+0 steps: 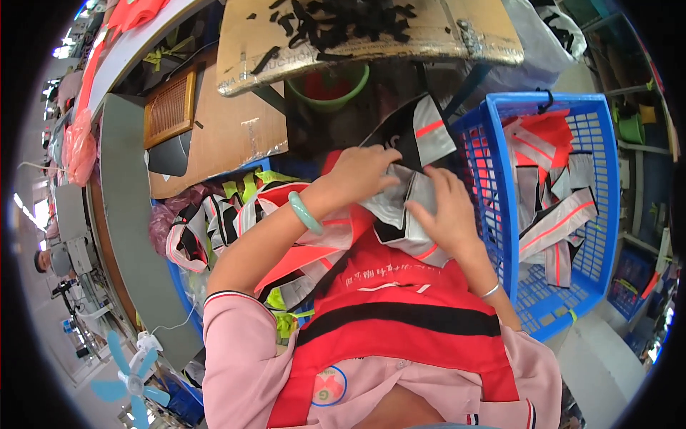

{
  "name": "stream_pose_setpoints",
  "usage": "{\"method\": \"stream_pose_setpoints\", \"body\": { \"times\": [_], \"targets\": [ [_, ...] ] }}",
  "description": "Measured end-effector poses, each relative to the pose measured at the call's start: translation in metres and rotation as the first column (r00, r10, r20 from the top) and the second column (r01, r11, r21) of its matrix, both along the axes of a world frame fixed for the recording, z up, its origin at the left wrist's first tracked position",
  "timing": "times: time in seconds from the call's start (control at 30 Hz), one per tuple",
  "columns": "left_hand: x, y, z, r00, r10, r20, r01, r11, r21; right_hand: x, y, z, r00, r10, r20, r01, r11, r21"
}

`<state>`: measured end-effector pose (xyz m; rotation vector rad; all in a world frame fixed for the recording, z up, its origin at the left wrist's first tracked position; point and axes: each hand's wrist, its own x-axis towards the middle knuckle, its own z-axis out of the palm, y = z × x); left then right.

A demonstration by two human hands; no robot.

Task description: Assembling reflective safety vests using an industrial machine.

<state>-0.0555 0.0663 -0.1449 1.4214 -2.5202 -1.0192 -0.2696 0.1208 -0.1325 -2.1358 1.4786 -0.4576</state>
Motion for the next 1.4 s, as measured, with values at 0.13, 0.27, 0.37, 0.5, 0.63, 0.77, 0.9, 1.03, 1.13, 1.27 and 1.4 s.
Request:
{"method": "stream_pose_setpoints", "body": {
  "times": [0.13,0.27,0.37,0.5,0.63,0.77,0.9,1.03,1.13,1.27,1.4],
  "targets": [
    [-0.022,0.006,0.006,0.987,0.106,0.121,-0.083,0.979,-0.187,-0.015,-0.016,-0.009,0.995,-0.097,-0.008,0.096,0.972,0.215],
    [-0.018,0.015,0.015,0.988,0.143,0.055,-0.127,0.965,-0.229,-0.008,-0.027,0.009,0.949,-0.25,0.194,0.115,0.845,0.522],
    [-0.002,0.013,0.051,0.971,0.176,-0.162,-0.212,0.947,-0.243,-0.001,-0.036,0.03,0.95,-0.092,0.298,-0.019,0.936,0.351],
    [0.02,0.007,0.117,0.966,0.196,-0.168,-0.24,0.92,-0.309,0.019,-0.076,0.097,0.934,0.161,0.32,-0.191,0.979,0.066],
    [0.035,-0.018,0.168,0.951,0.241,-0.194,-0.293,0.904,-0.312,0.035,-0.11,0.13,0.908,0.24,0.343,-0.216,0.971,-0.106],
    [0.044,-0.042,0.196,0.931,0.28,-0.234,-0.33,0.919,-0.214,0.042,-0.135,0.14,0.816,0.197,0.543,-0.201,0.978,-0.053],
    [0.049,-0.075,0.213,0.935,0.291,-0.202,-0.321,0.937,-0.138,0.044,-0.162,0.149,0.708,0.096,0.699,-0.256,0.958,0.128],
    [0.056,-0.109,0.216,0.943,0.29,-0.164,-0.31,0.944,-0.114,0.05,-0.193,0.147,0.766,0.122,0.631,-0.222,0.972,0.082],
    [0.067,-0.131,0.208,0.937,0.304,-0.17,-0.32,0.944,-0.077,0.059,-0.213,0.141,0.774,0.102,0.625,-0.227,0.966,0.124],
    [0.078,-0.15,0.205,0.95,0.293,-0.111,-0.3,0.952,-0.056,0.068,-0.229,0.133,0.723,0.071,0.687,-0.261,0.949,0.177],
    [0.085,-0.166,0.195,0.952,0.265,-0.152,-0.283,0.952,-0.113,0.072,-0.242,0.13,0.7,0.058,0.712,-0.261,0.949,0.179]
  ]
}}
